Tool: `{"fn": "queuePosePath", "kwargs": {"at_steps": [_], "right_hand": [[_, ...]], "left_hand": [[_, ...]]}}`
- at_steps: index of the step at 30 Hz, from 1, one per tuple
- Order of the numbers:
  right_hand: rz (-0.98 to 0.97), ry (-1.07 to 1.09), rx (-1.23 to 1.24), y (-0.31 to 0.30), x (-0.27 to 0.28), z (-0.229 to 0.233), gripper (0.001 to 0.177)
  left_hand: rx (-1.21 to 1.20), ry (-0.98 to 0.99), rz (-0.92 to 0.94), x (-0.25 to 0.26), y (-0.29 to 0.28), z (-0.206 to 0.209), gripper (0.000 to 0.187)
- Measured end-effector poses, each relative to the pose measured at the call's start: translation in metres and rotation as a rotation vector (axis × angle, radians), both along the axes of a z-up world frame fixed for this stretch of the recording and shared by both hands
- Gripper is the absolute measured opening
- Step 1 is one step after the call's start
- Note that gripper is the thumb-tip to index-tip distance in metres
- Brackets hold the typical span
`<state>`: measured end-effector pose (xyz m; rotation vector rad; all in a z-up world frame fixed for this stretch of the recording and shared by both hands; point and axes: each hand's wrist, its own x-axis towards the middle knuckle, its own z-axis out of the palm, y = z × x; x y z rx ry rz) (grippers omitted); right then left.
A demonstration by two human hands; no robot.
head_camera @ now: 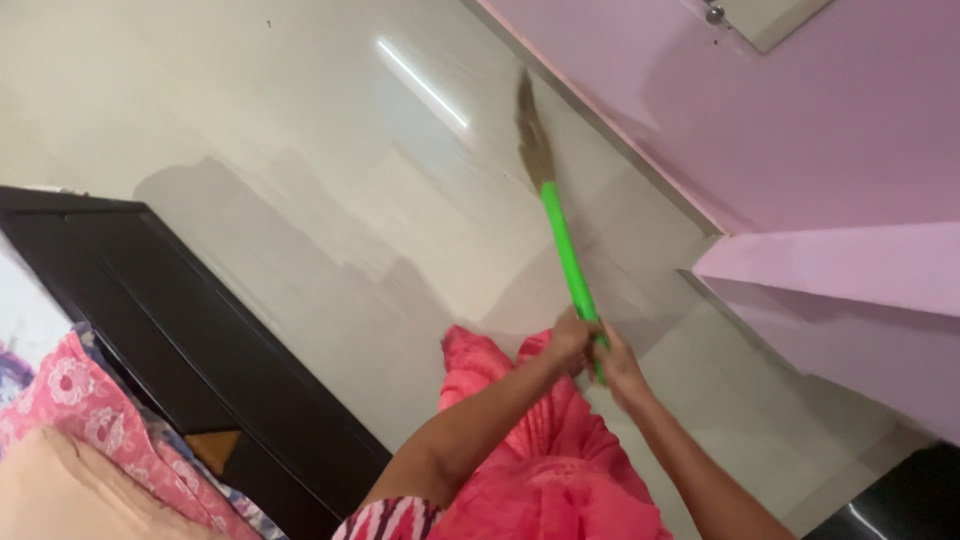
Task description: Sweeping the floor of a bedroom using a broom.
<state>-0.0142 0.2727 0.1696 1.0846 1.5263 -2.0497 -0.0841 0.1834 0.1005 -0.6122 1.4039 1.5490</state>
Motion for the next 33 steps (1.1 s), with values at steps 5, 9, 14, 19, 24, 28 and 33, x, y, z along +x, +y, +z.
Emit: {"fn": "queuePosePath", "kwargs": {"at_steps": [5,9,14,19,24,28,33], "right_hand": [[-0.199,-0.252,-0.039,-0.046,0.091,0.045,0.041],[-0.350,-0.419,-0.165,-0.068,0.148,-0.002,0.031],[-0.450,-0.359,-0.372,-0.109,0.100,-0.067,0.017],[-0.312,-0.107,-0.466,-0.167,-0.024,-0.146,0.014],[-0.149,-0.081,-0.361,-0.205,-0.168,-0.128,0.013],[-0.131,0.022,-0.338,-0.208,-0.183,-0.042,0.012],[-0.122,0.031,-0.078,-0.201,-0.097,0.003,0.020]], "left_hand": [[0.077,0.118,-0.449,0.097,-0.031,-0.030,0.025],[0.102,-0.216,-0.615,0.132,-0.051,-0.019,0.021],[0.041,-0.057,-0.661,0.103,-0.095,-0.107,0.019],[0.025,0.090,-0.434,-0.022,-0.175,-0.145,0.018],[-0.037,0.107,-0.011,-0.156,-0.220,-0.095,0.018],[0.090,0.131,0.064,-0.171,-0.221,-0.056,0.017],[-0.061,0.564,-0.451,-0.092,-0.199,-0.075,0.031]]}}
